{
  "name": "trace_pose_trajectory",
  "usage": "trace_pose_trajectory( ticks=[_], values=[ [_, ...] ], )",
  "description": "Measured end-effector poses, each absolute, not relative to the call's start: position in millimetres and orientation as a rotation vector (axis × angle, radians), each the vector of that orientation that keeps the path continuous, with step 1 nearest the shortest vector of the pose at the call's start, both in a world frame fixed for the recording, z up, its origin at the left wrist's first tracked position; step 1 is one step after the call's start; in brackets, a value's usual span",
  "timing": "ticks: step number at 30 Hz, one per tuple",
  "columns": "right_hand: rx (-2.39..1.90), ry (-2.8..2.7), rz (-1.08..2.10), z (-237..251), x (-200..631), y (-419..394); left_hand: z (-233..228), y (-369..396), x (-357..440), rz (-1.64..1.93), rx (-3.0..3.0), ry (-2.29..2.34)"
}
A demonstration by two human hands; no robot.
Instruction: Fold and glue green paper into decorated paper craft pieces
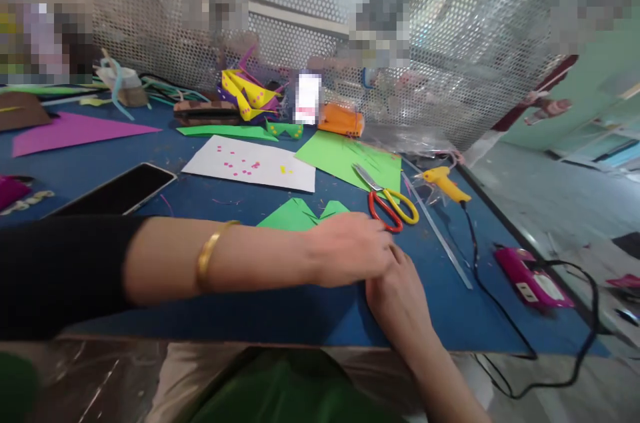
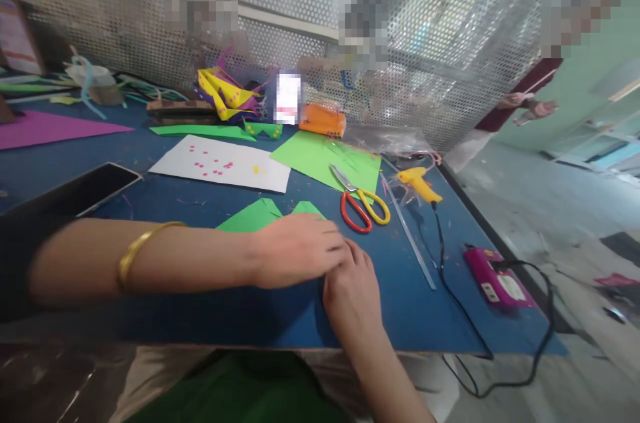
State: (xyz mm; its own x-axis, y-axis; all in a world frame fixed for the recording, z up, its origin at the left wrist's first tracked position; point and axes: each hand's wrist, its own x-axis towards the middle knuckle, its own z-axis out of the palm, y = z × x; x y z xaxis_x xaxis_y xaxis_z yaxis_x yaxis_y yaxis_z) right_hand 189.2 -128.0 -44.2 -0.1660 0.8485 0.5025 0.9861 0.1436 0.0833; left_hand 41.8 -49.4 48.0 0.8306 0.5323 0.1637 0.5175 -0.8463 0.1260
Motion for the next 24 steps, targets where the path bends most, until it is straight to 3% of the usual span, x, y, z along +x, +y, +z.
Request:
trace_pose_trajectory(
  ticks=[3, 7, 24],
  values=[
    [-1.765, -2.163, -0.485, -36.5, 185.0, -127.5, 31.0, -15.0, -4.2, 0.144, 3.128, 0.158],
    [-1.787, -2.169, -0.442, -32.6, 184.2, -127.8, 6.4, -1.2, -37.2, 0.373, 3.101, -0.029],
    [-1.625, -2.168, -0.363, -17.6, 164.0, -134.2, -5.8, 10.0, -36.0, 0.341, 2.871, -0.067]
  ],
)
